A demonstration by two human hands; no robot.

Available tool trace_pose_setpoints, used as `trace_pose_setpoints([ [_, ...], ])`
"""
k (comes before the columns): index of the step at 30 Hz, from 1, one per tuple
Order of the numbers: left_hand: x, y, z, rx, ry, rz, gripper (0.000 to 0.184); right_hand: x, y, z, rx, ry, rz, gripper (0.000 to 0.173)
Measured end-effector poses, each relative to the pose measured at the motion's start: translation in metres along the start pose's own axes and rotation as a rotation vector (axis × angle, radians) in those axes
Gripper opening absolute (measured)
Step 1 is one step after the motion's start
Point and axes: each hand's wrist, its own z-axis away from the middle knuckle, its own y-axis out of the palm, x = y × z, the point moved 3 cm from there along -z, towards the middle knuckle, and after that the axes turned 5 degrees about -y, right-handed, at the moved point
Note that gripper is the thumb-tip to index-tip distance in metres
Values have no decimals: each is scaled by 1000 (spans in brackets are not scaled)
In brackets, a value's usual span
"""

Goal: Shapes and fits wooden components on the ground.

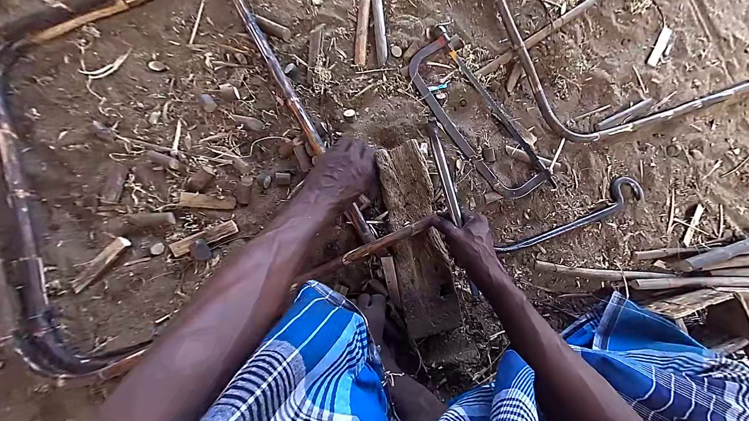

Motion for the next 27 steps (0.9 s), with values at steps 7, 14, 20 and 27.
trace_pose_setpoints([
  [7,-51,-11,100,-358,-318,861,17,1,0,0,7,-23,-27,26],
  [14,-82,45,100,-304,-292,651,18,2,1,-1,13,-20,-19,28],
  [20,-76,51,105,-465,-116,688,15,1,-3,-1,38,-11,51,30],
  [27,-73,52,107,-556,-101,758,19,7,-5,-3,46,-31,157,27],
])
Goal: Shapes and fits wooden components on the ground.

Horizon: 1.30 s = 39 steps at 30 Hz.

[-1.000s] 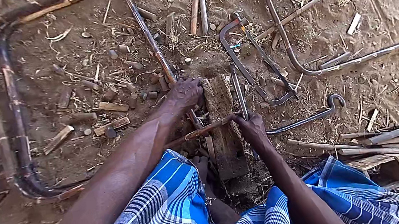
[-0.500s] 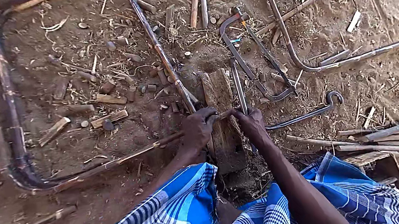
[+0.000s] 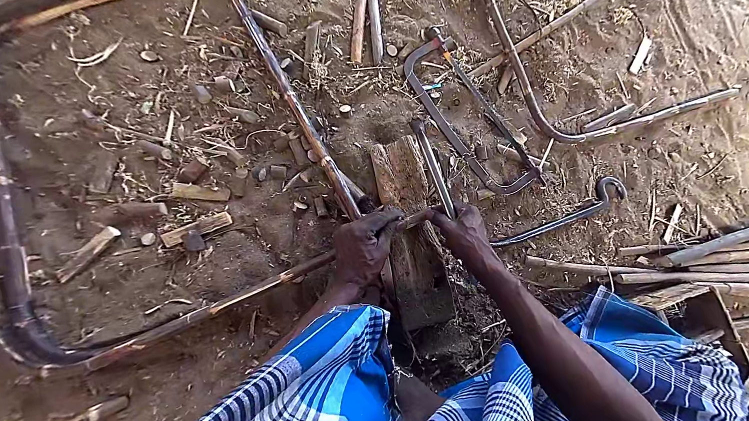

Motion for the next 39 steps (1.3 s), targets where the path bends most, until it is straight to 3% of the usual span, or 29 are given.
trace_pose_setpoints([
  [5,0,4,5,69,25,-157,23,3,-1,4,-19,-28,16,28],
  [9,-4,4,5,71,8,-205,24,17,-31,62,55,-191,-8,49],
  [12,-3,4,9,52,44,-204,24,-8,-48,108,132,-289,45,65],
  [16,-2,9,7,22,65,-195,23,-33,-48,128,201,-228,170,65],
  [23,-2,7,6,23,51,-216,25,-28,-36,138,198,-188,388,64],
  [26,-5,8,9,41,39,-201,26,-30,-38,127,222,-42,300,64],
  [29,-2,7,4,30,43,-202,23,-5,-48,104,133,-20,159,67],
  [34,-2,7,6,49,45,-203,24,18,-46,65,65,-106,-175,61],
  [39,-1,7,8,50,29,-221,24,-2,-51,114,142,-256,2,71],
])
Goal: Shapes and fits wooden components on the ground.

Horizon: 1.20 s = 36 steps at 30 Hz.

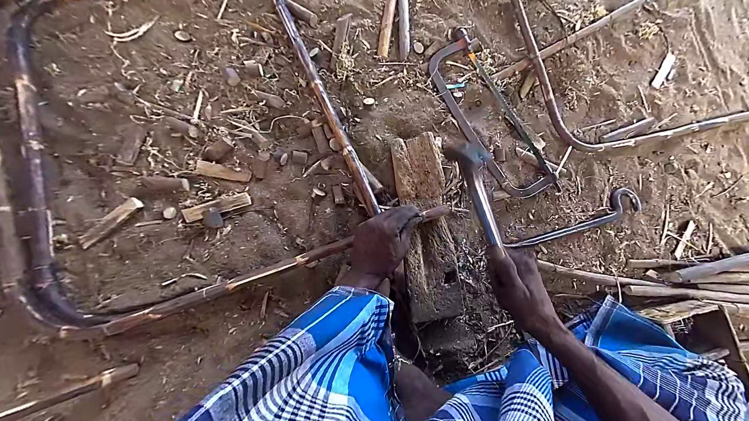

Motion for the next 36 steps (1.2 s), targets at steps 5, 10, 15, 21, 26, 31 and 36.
trace_pose_setpoints([
  [5,-3,2,0,-4,5,19,24,-25,3,29,156,228,267,68],
  [10,2,0,-2,32,19,34,23,5,5,-17,-64,206,288,39],
  [15,6,-8,-3,82,76,50,34,-1,25,-101,-190,300,217,33],
  [21,20,-48,21,214,-161,-264,49,-6,32,-109,-197,303,247,26],
  [26,39,-60,32,420,-264,-434,23,-7,34,-111,-194,241,262,26],
  [31,32,-61,23,522,-343,-458,23,-10,33,-115,-189,227,262,28],
  [36,29,-59,13,651,-405,-505,27,-11,32,-116,-189,212,281,30],
])
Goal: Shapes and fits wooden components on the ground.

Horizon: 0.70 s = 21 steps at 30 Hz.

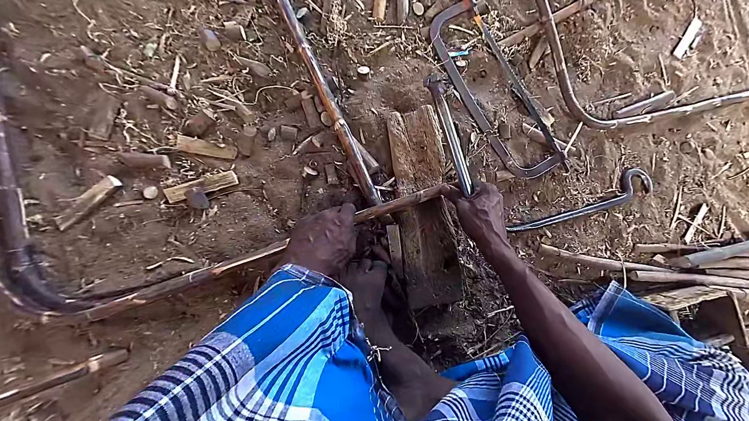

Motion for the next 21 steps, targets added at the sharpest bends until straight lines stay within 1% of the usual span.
trace_pose_setpoints([
  [4,-8,-3,-2,-15,7,-19,34,0,-4,-7,60,10,11,34],
  [7,-11,-2,-8,22,15,14,29,2,-7,-10,91,7,107,38],
  [13,-9,-7,-12,103,-10,84,25,5,-4,-11,70,-6,140,33],
  [18,-12,-1,-10,47,2,26,23,6,-8,-9,74,-28,125,31],
  [21,-11,-1,-12,64,11,14,22,4,-7,-10,91,9,108,33],
])
